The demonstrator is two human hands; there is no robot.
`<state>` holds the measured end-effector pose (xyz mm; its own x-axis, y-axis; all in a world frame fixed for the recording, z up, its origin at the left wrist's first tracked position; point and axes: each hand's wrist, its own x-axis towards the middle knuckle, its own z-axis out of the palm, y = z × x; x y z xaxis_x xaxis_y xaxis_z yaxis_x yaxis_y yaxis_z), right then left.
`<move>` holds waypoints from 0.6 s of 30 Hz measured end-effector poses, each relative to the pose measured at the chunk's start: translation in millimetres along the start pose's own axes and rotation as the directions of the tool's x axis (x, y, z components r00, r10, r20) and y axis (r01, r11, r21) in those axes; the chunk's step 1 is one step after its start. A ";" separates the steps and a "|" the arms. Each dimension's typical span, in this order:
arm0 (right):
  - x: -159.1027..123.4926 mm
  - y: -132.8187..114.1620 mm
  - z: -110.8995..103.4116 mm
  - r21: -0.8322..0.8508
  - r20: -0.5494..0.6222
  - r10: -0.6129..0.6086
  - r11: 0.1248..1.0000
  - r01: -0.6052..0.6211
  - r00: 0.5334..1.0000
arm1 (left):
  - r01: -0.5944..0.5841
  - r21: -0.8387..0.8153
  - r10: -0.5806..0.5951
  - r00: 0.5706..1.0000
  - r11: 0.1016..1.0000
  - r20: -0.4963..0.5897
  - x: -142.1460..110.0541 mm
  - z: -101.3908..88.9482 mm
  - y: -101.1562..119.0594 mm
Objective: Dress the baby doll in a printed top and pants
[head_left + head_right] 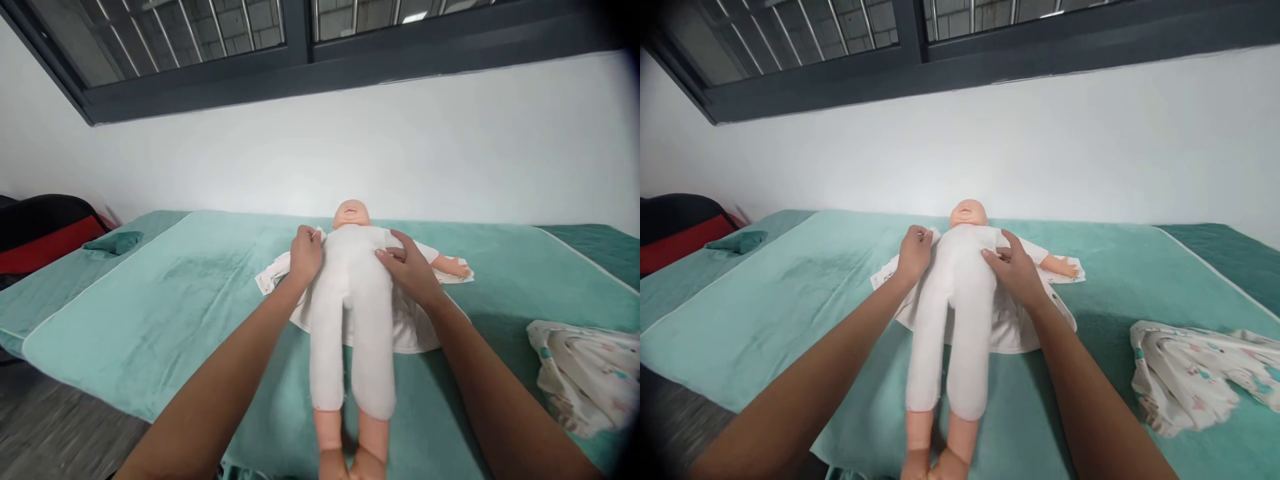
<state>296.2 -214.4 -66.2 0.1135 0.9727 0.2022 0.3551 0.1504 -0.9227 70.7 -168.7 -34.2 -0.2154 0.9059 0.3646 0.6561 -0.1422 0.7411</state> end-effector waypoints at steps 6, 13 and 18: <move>-3.0 1.2 6.1 0.123 0.239 0.069 0.987 -0.101 0.968 | -0.102 -0.012 0.102 0.991 0.995 0.088 -2.0 -3.5 31.9; -4.9 2.5 1.3 0.050 0.248 0.056 0.996 -0.071 0.967 | 0.054 -0.248 0.070 0.883 0.967 0.464 -55.1 -56.1 76.6; -4.6 6.9 -2.3 -0.033 0.200 0.003 0.999 0.004 0.980 | 0.156 -0.432 0.080 0.873 0.888 0.481 -71.4 -73.3 70.0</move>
<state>300.3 -218.3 -72.7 -0.0735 0.9888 0.1300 0.3863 0.1484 -0.9104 79.0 -272.6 32.9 0.2121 0.9714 0.1065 0.2368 -0.1568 0.9588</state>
